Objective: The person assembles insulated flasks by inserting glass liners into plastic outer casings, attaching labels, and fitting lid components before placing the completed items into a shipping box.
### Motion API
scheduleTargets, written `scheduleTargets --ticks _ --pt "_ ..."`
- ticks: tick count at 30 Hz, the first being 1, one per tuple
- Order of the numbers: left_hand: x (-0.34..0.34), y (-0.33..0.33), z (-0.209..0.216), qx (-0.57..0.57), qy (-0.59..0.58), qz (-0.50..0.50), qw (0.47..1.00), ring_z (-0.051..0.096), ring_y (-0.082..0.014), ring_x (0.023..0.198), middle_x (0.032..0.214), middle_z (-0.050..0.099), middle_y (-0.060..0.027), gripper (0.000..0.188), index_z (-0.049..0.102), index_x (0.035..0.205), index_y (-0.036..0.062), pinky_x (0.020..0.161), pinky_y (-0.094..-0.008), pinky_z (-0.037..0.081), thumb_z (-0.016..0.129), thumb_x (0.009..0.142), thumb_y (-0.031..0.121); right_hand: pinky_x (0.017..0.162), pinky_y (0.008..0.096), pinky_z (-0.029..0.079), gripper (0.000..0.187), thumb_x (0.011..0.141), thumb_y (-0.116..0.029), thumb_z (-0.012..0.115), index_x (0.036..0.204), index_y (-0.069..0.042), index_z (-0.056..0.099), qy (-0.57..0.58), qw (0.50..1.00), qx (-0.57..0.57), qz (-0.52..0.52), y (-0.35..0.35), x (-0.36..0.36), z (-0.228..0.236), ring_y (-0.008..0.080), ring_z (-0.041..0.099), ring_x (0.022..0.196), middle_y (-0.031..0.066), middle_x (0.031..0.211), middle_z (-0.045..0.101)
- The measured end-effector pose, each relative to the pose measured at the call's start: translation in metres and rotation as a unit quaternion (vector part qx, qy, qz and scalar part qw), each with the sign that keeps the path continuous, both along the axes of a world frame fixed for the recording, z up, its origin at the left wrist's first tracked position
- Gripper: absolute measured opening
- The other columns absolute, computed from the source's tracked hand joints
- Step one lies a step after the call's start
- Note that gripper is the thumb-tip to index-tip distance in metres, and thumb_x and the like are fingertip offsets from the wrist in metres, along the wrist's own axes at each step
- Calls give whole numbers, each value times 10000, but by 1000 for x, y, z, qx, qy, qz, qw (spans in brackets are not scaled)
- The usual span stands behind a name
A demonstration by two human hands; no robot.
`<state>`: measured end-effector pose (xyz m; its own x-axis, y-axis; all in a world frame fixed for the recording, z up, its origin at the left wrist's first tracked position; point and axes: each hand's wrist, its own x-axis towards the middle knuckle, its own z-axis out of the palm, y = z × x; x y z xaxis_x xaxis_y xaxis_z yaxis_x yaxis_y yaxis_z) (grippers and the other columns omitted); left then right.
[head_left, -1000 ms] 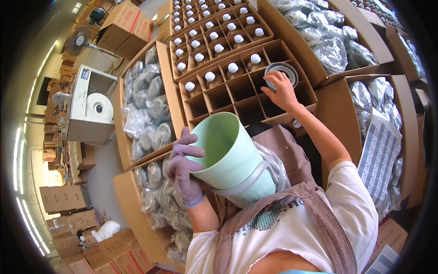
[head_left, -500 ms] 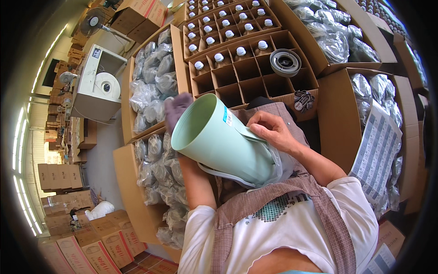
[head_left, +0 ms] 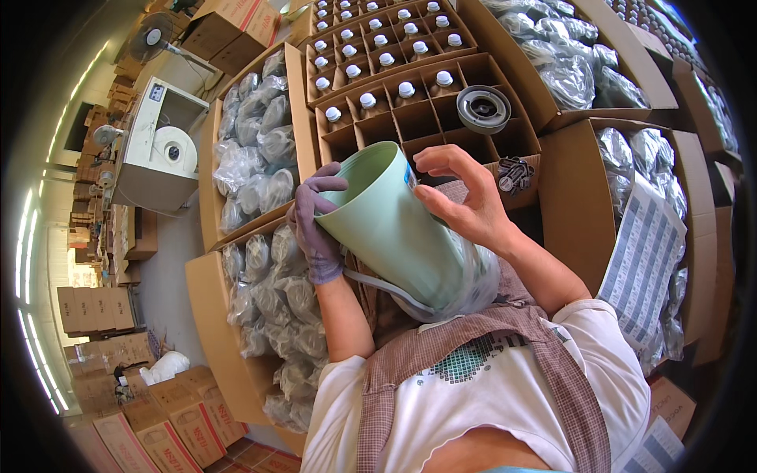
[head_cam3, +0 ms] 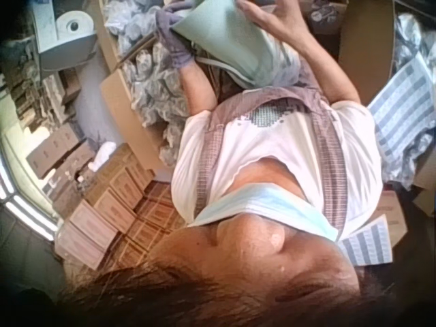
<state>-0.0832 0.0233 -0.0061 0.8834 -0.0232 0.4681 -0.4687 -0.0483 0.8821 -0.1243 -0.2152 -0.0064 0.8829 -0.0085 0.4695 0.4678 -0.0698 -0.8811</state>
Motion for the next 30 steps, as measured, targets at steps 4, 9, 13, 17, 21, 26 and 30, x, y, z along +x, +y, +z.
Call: scheduleTargets --ticks 4,9,13,17,21,26,30 --pt "3 0 1 15 2 -15 1000 620 -353 1115 902 699 -216 620 553 614 41 1020 -437 429 331 1047 424 854 338 528 363 842 -207 772 1105 -1 630 34 999 -27 -3 3 5 7 216 653 974 106 1069 654" --pt "1 -5 7 15 -1 -7 1000 626 -347 1106 895 700 -215 629 550 598 40 1010 -438 436 348 1040 440 913 339 518 334 869 -169 735 1134 2 626 54 997 -50 -9 5 4 13 187 654 1003 93 1070 665" --pt "3 -3 4 5 -1 -10 1000 628 -344 1104 891 700 -216 632 555 585 42 1009 -437 438 355 1044 427 846 339 537 283 852 -156 736 1080 -18 641 38 998 -40 -17 5 7 9 214 666 951 101 1012 666" --pt "2 -5 7 8 -3 -9 1000 635 -346 1095 871 698 -213 640 566 579 34 1012 -432 445 331 1063 382 845 347 533 231 840 -53 684 1066 -20 651 7 999 -44 -8 2 9 11 250 659 963 123 1058 654" --pt "3 -7 13 19 -8 -16 1000 647 -349 1072 851 696 -211 631 573 585 21 1002 -432 459 316 1073 326 866 384 526 319 744 107 559 1009 -32 669 -197 973 -105 -59 -9 16 6 356 633 1017 217 1199 594" --pt "11 -4 3 3 -13 -29 999 670 -359 1020 825 691 -195 615 582 599 8 967 -420 485 310 1072 291 881 440 514 398 647 91 567 996 -75 664 -276 949 -155 -17 -11 35 -1 373 624 1055 221 1235 613" --pt "17 -2 -5 18 -9 -48 999 660 -366 1039 836 664 -171 493 538 685 30 967 -438 489 315 1068 247 897 457 514 401 623 72 587 986 -90 639 -294 940 -174 10 -10 45 -3 386 626 1049 204 1218 628"
